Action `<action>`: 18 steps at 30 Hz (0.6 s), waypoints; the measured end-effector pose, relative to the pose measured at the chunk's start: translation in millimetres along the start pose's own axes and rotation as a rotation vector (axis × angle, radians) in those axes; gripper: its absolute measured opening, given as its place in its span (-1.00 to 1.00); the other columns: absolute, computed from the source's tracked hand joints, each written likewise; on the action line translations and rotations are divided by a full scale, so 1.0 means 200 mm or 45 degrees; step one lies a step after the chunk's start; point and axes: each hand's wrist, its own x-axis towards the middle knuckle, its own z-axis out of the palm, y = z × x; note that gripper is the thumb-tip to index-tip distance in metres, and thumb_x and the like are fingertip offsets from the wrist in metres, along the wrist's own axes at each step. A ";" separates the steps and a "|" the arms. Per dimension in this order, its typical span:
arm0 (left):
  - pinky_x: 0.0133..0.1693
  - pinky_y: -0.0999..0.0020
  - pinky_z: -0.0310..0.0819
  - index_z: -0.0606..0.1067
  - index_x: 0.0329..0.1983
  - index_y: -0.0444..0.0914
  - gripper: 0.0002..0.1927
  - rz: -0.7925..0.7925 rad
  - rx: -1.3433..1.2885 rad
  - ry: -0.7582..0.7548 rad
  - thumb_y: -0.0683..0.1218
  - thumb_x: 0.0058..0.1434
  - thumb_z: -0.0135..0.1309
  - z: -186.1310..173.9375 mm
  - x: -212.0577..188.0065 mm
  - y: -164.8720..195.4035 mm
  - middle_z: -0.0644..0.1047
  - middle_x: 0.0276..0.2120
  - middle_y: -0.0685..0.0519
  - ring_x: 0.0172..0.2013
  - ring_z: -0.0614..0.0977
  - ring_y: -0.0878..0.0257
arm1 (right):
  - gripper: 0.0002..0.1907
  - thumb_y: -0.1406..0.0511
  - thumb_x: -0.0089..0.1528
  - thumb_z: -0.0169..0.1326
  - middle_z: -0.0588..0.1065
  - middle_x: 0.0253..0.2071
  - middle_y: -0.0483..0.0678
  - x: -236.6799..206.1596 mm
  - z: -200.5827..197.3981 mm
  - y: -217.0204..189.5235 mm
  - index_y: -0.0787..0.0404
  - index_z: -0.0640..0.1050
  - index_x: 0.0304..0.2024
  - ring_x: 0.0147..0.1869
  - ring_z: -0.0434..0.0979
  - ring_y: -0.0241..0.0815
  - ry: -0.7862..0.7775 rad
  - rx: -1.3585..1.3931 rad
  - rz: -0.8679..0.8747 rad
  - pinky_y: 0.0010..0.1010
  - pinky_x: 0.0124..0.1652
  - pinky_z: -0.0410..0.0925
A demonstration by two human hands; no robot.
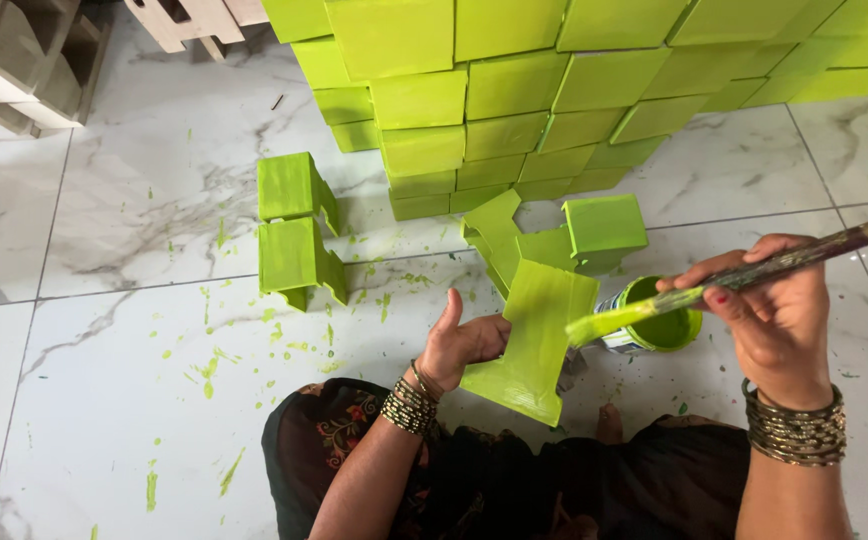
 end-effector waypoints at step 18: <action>0.05 0.35 0.39 0.36 0.28 -0.71 0.40 0.096 -0.290 -0.209 0.75 0.35 -0.64 -0.03 -0.01 0.01 0.58 -0.02 -0.28 -0.09 0.57 0.13 | -0.65 0.52 0.38 0.02 0.57 -0.09 0.21 -0.09 -0.10 0.03 0.16 0.25 0.12 0.03 0.69 0.14 0.045 0.271 0.000 -0.01 0.06 0.59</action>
